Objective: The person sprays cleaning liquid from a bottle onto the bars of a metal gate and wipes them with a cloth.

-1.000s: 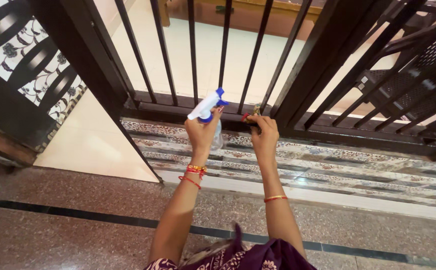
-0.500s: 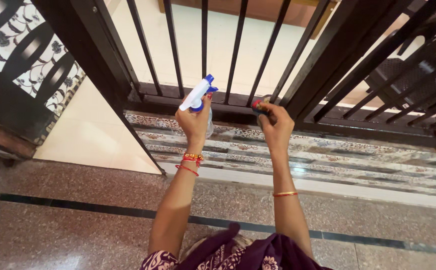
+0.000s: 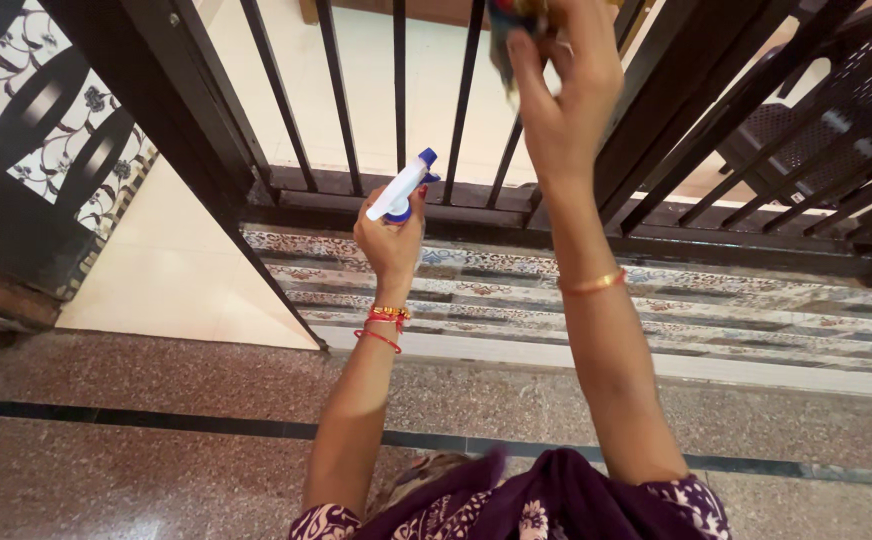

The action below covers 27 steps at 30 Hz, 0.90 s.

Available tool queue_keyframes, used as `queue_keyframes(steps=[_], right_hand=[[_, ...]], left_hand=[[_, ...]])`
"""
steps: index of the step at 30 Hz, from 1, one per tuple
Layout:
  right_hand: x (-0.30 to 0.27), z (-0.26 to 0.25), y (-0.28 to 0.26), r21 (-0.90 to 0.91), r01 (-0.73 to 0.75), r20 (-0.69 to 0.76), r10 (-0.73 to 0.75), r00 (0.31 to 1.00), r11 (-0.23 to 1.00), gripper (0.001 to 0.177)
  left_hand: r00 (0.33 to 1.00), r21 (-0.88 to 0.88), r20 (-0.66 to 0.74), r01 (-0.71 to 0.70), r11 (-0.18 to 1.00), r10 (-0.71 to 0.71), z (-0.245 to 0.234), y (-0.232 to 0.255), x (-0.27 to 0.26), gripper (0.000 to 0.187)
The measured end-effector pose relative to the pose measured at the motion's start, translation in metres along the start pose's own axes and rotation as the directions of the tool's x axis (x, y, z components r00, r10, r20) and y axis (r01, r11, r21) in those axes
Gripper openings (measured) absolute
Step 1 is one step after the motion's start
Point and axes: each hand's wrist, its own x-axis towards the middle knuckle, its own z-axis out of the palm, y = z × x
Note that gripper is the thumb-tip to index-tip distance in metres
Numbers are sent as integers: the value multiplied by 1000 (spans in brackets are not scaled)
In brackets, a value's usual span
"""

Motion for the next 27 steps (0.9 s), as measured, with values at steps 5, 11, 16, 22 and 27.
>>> queue_keyframes(steps=[5, 11, 16, 22, 27], right_hand=[[14, 33, 26, -190, 167, 63, -158, 985, 967, 22], [-31, 33, 24, -161, 145, 60, -137, 989, 976, 30], [-88, 37, 33, -176, -64, 117, 85, 990, 982, 32], [-139, 34, 49, -142, -262, 176, 285, 942, 955, 32], [-165, 28, 53, -234, -244, 291, 307, 906, 941, 32]], left_hand=[[999, 34, 28, 27, 999, -28, 0, 6, 4, 26], [998, 23, 30, 57, 998, -57, 1, 8, 9, 24], [1000, 19, 3, 14, 1000, -14, 4, 6, 10, 23], [1000, -25, -1, 2, 1000, -2, 3, 5, 8, 27], [998, 71, 21, 50, 996, -51, 4, 4, 10, 26]])
